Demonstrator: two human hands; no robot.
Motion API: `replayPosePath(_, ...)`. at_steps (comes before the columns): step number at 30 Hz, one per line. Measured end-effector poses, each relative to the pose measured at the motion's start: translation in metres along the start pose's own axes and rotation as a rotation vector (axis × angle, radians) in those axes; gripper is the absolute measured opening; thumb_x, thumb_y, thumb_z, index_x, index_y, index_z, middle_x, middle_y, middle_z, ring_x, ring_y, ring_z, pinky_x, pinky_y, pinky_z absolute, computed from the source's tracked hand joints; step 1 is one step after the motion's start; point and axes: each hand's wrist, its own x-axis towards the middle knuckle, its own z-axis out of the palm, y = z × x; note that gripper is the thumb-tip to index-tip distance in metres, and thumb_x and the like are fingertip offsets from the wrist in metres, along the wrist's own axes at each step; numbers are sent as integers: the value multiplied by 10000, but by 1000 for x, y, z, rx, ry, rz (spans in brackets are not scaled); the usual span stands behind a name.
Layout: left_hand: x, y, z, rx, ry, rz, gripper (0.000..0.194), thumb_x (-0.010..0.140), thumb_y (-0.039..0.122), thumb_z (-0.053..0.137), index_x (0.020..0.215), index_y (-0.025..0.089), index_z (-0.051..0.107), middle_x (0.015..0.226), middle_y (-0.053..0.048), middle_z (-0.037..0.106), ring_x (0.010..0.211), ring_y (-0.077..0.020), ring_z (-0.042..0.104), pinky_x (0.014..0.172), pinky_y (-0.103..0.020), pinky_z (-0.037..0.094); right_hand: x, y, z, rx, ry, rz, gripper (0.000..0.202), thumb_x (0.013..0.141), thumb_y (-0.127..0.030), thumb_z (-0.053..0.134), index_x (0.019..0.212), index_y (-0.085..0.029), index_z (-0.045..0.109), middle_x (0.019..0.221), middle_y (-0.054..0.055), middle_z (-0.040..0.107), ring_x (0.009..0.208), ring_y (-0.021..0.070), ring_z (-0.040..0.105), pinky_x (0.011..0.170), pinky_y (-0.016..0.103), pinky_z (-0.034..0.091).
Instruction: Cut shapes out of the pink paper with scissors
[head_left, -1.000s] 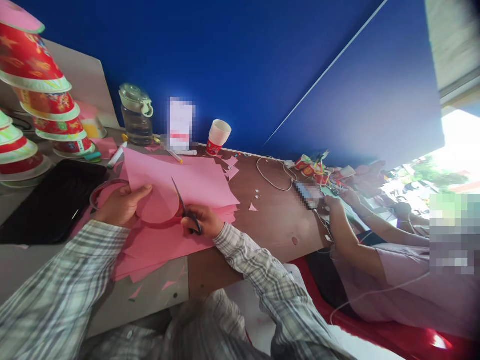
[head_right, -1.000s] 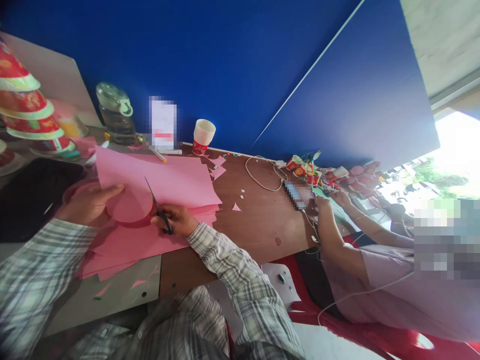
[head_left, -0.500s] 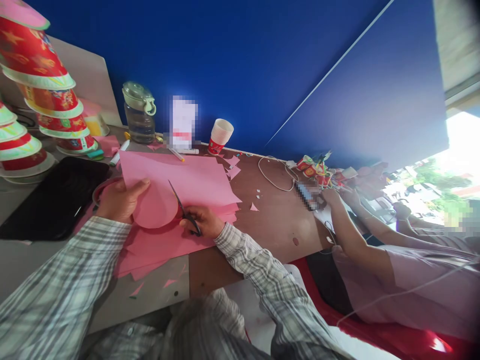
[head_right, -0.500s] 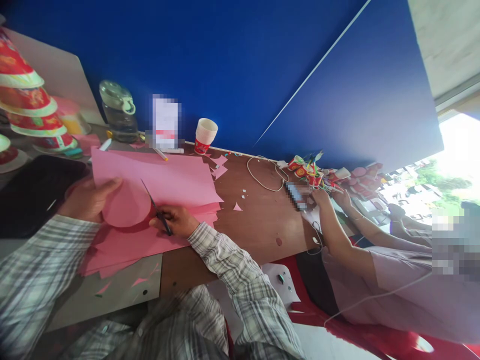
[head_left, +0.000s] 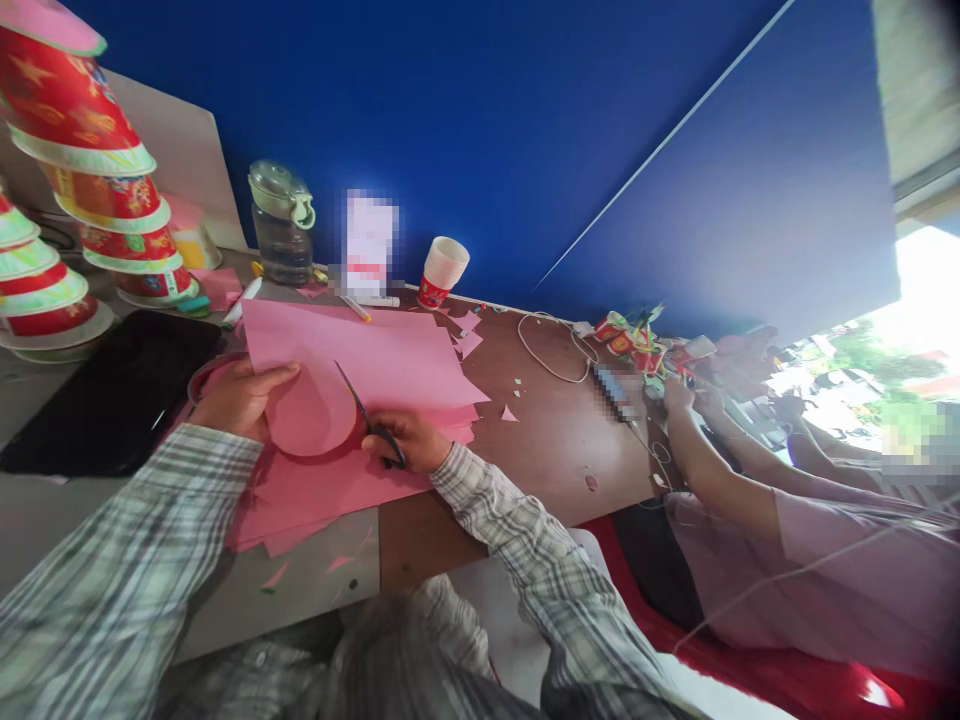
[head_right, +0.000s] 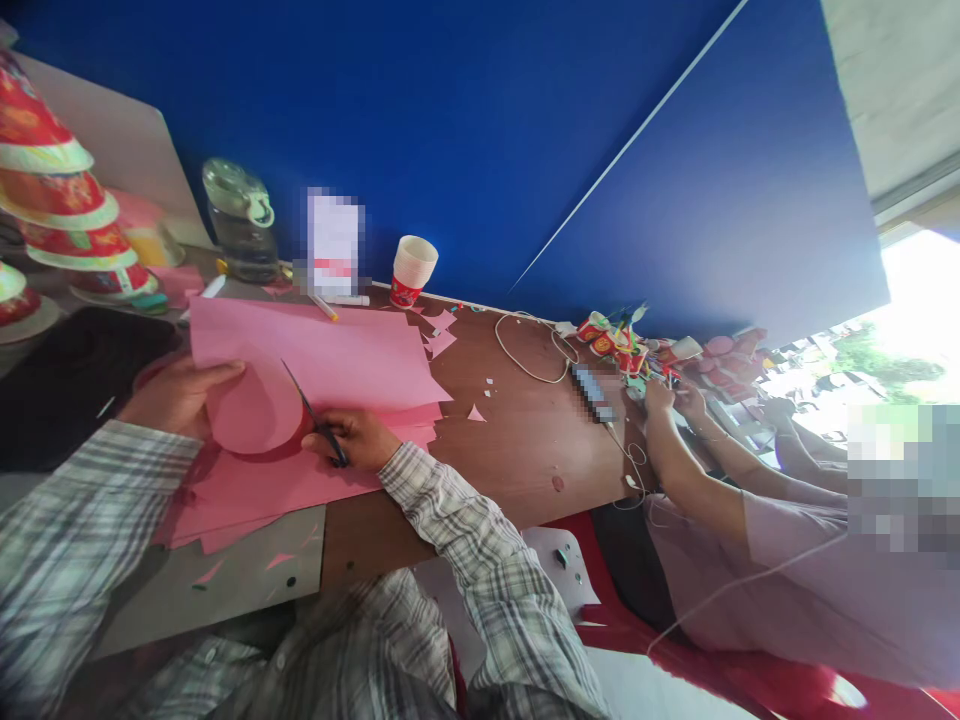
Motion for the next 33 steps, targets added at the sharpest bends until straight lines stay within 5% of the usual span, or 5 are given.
replayPosePath(4,3,0,-4,-120,-39,-112,337,450,211,683,780,177,620,593,28,642,503,-130,595,422,-221,471,0,-1,0,14,-3,4,510,591,-604,641,746,-130,532,539,-40,481,428,53,468,412,170,362)
replayPosePath(21,18,-6,-18,-51,-128,-82,418,502,226,667,910,163,600,697,-33,672,567,-164,619,493,-268,512,1,1,-1,-31,-31,-11,505,619,-596,632,748,-117,543,516,-30,500,448,58,456,433,179,365)
replayPosePath(33,22,-2,-22,-49,-180,-112,365,440,235,701,783,150,612,615,-28,659,505,-152,601,465,-254,505,1,4,-1,-36,-32,15,571,613,-595,638,891,-100,576,593,-12,505,490,61,466,461,192,396)
